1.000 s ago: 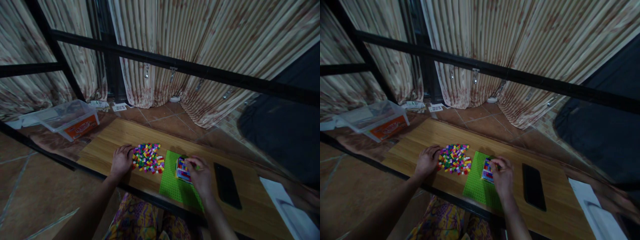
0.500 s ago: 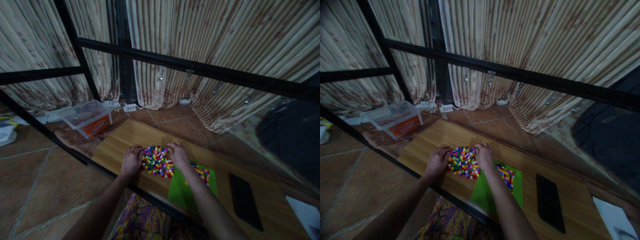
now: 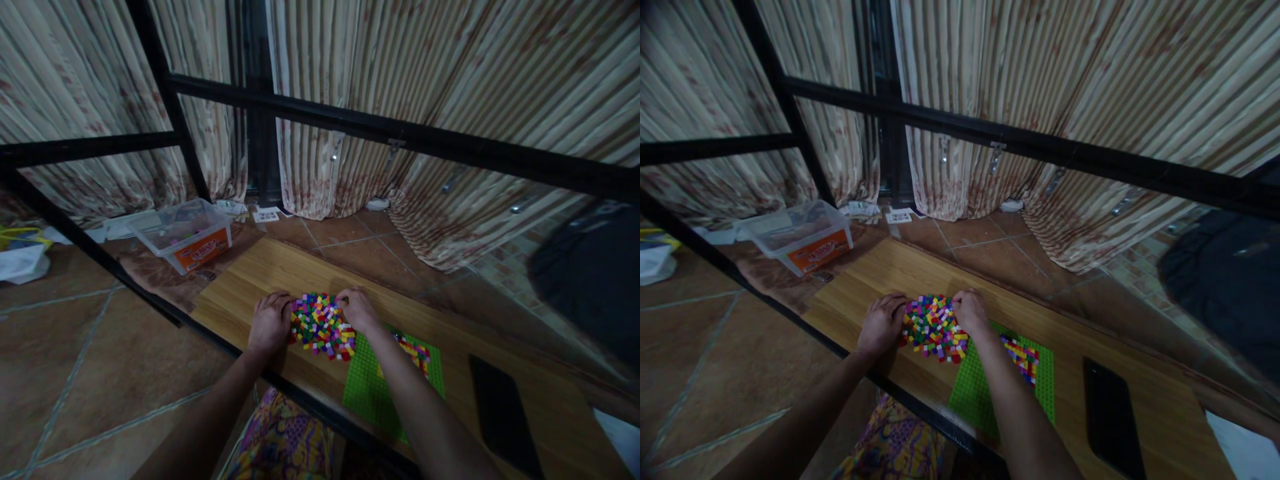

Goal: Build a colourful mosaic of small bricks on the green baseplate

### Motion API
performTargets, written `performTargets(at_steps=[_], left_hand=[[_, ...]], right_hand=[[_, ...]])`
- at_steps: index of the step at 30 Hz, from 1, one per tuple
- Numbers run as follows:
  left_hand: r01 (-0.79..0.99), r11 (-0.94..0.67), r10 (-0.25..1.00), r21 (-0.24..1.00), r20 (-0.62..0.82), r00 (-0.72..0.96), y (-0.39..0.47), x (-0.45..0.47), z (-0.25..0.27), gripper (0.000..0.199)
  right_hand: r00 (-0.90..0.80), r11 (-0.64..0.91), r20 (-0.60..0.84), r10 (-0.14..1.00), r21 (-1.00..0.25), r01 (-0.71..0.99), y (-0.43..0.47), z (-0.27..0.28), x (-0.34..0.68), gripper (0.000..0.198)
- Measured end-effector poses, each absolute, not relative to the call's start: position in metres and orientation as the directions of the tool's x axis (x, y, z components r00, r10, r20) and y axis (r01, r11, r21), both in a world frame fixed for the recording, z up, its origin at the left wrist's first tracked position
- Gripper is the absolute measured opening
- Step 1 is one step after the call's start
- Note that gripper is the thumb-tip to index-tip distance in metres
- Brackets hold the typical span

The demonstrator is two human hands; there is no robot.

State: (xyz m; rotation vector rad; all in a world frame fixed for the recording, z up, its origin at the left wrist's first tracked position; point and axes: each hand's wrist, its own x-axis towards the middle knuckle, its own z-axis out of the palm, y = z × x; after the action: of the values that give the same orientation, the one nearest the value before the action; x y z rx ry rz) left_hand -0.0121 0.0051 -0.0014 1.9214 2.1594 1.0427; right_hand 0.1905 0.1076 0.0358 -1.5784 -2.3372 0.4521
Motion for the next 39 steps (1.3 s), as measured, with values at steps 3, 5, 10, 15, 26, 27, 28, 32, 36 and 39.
performTargets(at_steps=[3,5,10,15,26,27,28,32,36,39], left_hand=[[0.856,-0.018,0.902,0.517,0.378,-0.209,0.005,-0.012,0.0,0.03],[0.856,-0.019,0.902,0.517,0.378,-0.208,0.004,-0.012,0.001,0.029],[0.852,-0.009,0.899,0.524,0.377,-0.222,0.005,-0.013,0.002,0.029],[0.843,-0.016,0.902,0.538,0.371,-0.22,0.005,-0.012,0.003,0.028],[0.843,-0.02,0.903,0.537,0.372,-0.215,0.005,-0.012,0.004,0.029],[0.845,-0.021,0.902,0.535,0.374,-0.214,0.005,-0.012,0.003,0.028],[0.847,-0.02,0.901,0.531,0.377,-0.215,0.005,-0.013,0.002,0.028],[0.856,-0.032,0.895,0.517,0.395,-0.205,0.006,-0.015,0.001,0.028],[0.861,-0.042,0.895,0.506,0.402,-0.193,0.006,-0.016,0.001,0.028],[0.862,-0.045,0.894,0.505,0.405,-0.191,0.007,-0.017,0.002,0.028]], right_hand=[[-0.339,0.331,0.06,0.939,-0.421,0.844,0.103,0.035,0.191,0.016],[-0.326,0.32,0.062,0.943,-0.428,0.845,0.099,0.034,0.191,0.016],[-0.298,0.297,0.069,0.952,-0.435,0.85,0.086,0.03,0.193,0.015],[-0.26,0.273,0.088,0.962,-0.41,0.87,0.074,0.028,0.196,0.017],[-0.264,0.325,0.193,0.945,-0.465,0.824,0.062,0.029,0.2,0.029],[-0.255,0.329,0.213,0.943,-0.487,0.809,0.059,0.03,0.2,0.032],[-0.247,0.329,0.223,0.943,-0.511,0.794,0.055,0.031,0.201,0.034],[-0.23,0.32,0.223,0.947,-0.625,0.712,0.033,0.039,0.203,0.035],[-0.172,0.277,0.217,0.961,-0.777,0.565,0.005,0.049,0.209,0.026],[-0.113,0.22,0.189,0.975,-0.87,0.441,-0.012,0.057,0.219,0.019]])
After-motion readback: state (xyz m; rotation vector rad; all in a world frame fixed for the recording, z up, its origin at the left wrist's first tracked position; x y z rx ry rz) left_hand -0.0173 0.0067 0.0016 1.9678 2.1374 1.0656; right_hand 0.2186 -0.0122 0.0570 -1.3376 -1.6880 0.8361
